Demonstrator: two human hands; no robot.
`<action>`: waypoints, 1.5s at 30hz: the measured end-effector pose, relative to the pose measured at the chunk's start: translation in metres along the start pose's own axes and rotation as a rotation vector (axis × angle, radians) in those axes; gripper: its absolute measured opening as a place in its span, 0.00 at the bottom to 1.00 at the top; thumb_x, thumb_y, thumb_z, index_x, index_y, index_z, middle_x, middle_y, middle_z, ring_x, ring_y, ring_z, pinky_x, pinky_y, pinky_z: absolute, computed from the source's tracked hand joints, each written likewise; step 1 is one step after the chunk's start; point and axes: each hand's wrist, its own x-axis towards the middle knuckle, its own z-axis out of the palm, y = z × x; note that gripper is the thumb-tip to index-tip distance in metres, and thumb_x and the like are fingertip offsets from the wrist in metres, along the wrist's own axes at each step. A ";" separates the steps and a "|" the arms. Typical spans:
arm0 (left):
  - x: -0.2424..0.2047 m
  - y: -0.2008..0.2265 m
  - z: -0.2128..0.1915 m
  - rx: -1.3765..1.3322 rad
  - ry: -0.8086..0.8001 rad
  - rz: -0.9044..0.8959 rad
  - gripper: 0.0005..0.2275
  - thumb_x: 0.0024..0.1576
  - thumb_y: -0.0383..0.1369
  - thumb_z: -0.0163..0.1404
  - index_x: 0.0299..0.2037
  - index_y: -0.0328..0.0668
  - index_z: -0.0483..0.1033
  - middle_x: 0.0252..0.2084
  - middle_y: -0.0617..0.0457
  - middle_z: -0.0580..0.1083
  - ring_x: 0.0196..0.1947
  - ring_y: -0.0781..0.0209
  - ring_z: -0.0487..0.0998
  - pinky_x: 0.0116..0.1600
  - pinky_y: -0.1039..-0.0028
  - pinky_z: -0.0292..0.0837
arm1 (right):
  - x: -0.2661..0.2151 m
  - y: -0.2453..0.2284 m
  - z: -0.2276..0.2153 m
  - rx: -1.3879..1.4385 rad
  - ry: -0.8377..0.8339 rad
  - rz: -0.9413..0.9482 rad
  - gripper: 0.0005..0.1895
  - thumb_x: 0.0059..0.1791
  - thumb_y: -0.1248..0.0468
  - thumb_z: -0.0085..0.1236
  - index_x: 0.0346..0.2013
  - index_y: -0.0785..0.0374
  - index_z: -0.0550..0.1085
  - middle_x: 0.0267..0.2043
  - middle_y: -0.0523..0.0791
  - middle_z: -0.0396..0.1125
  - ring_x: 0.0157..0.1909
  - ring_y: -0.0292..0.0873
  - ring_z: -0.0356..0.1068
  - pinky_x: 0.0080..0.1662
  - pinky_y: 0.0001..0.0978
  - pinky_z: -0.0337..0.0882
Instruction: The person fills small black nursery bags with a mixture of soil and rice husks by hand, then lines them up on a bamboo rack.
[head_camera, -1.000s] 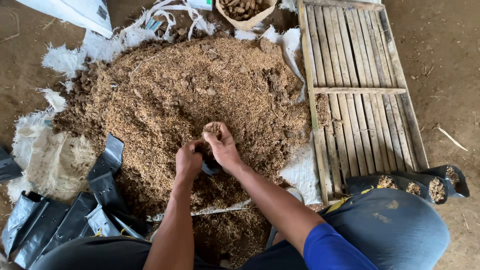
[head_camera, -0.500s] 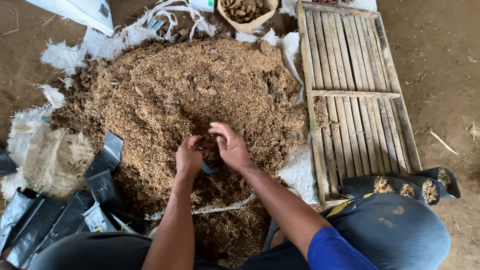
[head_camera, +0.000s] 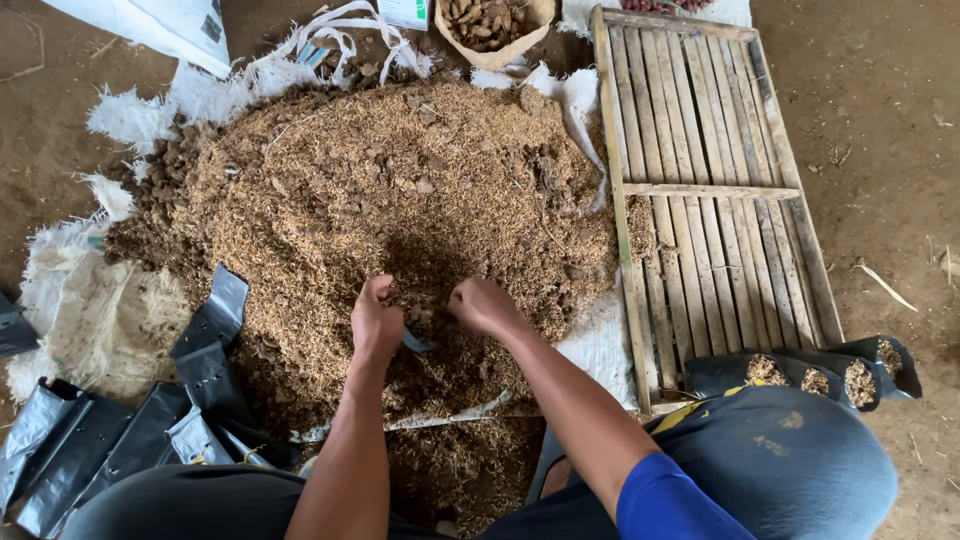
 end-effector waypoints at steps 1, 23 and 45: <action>-0.002 0.001 0.004 0.004 0.000 0.000 0.25 0.49 0.23 0.47 0.58 0.55 0.76 0.47 0.57 0.81 0.53 0.48 0.79 0.56 0.56 0.72 | 0.000 -0.002 0.001 0.004 0.000 0.000 0.15 0.54 0.59 0.48 0.32 0.57 0.81 0.27 0.48 0.74 0.33 0.52 0.76 0.45 0.49 0.73; -0.030 0.021 0.025 -0.444 -0.129 -0.349 0.30 0.59 0.36 0.60 0.70 0.43 0.61 0.55 0.28 0.71 0.47 0.34 0.81 0.45 0.52 0.87 | -0.015 -0.023 -0.009 0.108 0.118 0.069 0.15 0.51 0.55 0.47 0.45 0.57 0.76 0.44 0.53 0.74 0.53 0.59 0.74 0.51 0.51 0.74; -0.027 0.005 0.038 -0.558 -0.191 -0.398 0.29 0.59 0.28 0.55 0.72 0.50 0.62 0.62 0.27 0.68 0.52 0.29 0.77 0.45 0.46 0.83 | -0.035 -0.028 -0.017 0.428 -0.269 0.204 0.35 0.55 0.49 0.55 0.72 0.60 0.58 0.50 0.61 0.70 0.31 0.45 0.77 0.29 0.24 0.79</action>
